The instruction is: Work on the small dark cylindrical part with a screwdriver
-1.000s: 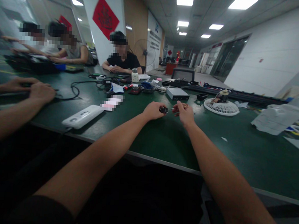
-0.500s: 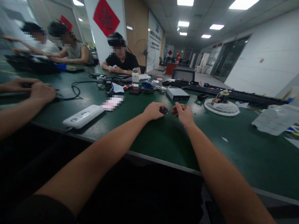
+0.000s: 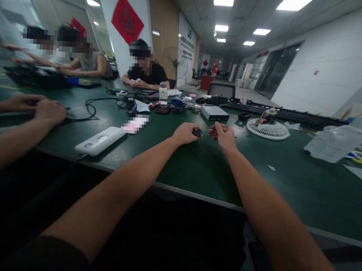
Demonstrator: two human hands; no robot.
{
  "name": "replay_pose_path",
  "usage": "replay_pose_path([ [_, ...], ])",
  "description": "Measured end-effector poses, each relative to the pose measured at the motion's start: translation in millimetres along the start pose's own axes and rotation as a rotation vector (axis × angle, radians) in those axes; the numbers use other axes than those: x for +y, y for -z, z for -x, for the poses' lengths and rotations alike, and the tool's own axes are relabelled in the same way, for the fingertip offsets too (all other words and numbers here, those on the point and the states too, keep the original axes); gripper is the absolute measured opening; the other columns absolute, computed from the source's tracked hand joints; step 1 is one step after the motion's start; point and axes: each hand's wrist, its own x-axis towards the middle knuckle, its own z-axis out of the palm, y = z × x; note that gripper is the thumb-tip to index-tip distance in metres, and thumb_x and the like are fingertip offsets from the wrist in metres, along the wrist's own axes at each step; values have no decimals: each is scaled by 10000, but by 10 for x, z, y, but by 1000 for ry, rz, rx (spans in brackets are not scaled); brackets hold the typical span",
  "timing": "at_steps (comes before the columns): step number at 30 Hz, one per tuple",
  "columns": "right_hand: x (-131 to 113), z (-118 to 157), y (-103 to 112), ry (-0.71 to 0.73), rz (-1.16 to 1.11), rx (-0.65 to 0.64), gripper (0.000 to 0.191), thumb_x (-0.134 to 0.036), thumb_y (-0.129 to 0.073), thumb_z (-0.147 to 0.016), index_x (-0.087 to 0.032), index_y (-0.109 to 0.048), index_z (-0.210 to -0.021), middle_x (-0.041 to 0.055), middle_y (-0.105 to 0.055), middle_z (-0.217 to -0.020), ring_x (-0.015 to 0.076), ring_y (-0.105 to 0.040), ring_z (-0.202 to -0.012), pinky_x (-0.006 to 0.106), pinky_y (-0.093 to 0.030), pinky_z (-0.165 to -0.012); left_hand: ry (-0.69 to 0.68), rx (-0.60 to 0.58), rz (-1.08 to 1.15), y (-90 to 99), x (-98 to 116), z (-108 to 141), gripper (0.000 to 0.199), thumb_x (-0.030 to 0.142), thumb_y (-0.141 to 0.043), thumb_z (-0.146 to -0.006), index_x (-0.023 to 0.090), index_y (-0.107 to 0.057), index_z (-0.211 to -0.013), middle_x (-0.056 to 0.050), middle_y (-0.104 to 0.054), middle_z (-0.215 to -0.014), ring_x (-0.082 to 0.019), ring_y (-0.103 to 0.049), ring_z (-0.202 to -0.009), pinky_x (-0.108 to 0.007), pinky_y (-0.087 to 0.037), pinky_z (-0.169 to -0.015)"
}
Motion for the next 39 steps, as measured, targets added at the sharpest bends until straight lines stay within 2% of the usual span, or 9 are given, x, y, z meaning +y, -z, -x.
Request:
replay_pose_path([
  [4, -1, 8, 5, -45, -6, -26, 513, -692, -694, -871, -189, -684, -772, 76, -739, -694, 184, -724, -620, 255, -545, -523, -16, -11, 1, 6, 12, 1, 357, 276, -752, -803, 246, -817, -1152, -83, -807, -1087, -273, -733, -1036, -383, -585, -946],
  [7, 3, 10, 5, -28, -60, -7, 501, -688, -690, -877, -191, -695, -812, 74, -745, -721, 187, -734, -646, 260, -557, -543, -2, 9, 23, 8, 10, -2, 352, 280, -756, -812, 235, -810, -1157, -89, -802, -1099, -271, -729, -1030, -385, -583, -939],
  [13, 29, 3, 11, -52, -12, -42, 504, -695, -692, -873, -201, -677, -778, 68, -733, -696, 193, -728, -630, 259, -541, -515, -20, 7, 23, 5, 0, -6, 360, 280, -768, -811, 238, -801, -1167, -85, -801, -1109, -270, -728, -1041, -383, -577, -942],
  [17, 41, -1, 13, -29, -42, -20, 511, -711, -677, -879, -202, -675, -830, 74, -751, -752, 200, -744, -673, 270, -561, -543, -3, 15, 27, 8, 5, -7, 371, 277, -771, -812, 233, -796, -1180, -86, -798, -1132, -266, -726, -1050, -382, -571, -957],
  [22, 36, -7, 21, -49, -42, -41, 495, -707, -659, -889, -217, -670, -820, 67, -743, -734, 205, -742, -671, 283, -565, -553, -18, 1, 26, -8, -8, -9, 346, 280, -778, -800, 236, -809, -1142, -86, -802, -1074, -268, -728, -1006, -381, -583, -916],
  [30, 23, 6, -2, -59, 3, -74, 517, -720, -703, -825, -206, -678, -774, 75, -728, -695, 208, -729, -653, 285, -546, -549, -26, -15, 3, -7, -8, -8, 355, 288, -782, -799, 237, -801, -1149, -81, -803, -1092, -273, -730, -1040, -379, -580, -935],
  [39, 4, 12, -3, -75, 3, -85, 512, -715, -707, -817, -204, -674, -817, 81, -751, -763, 200, -737, -668, 276, -552, -560, -20, -8, 21, -34, -29, -19, 378, 352, -798, -810, 231, -791, -1168, -95, -802, -1079, -275, -734, -1016, -395, -578, -934],
])
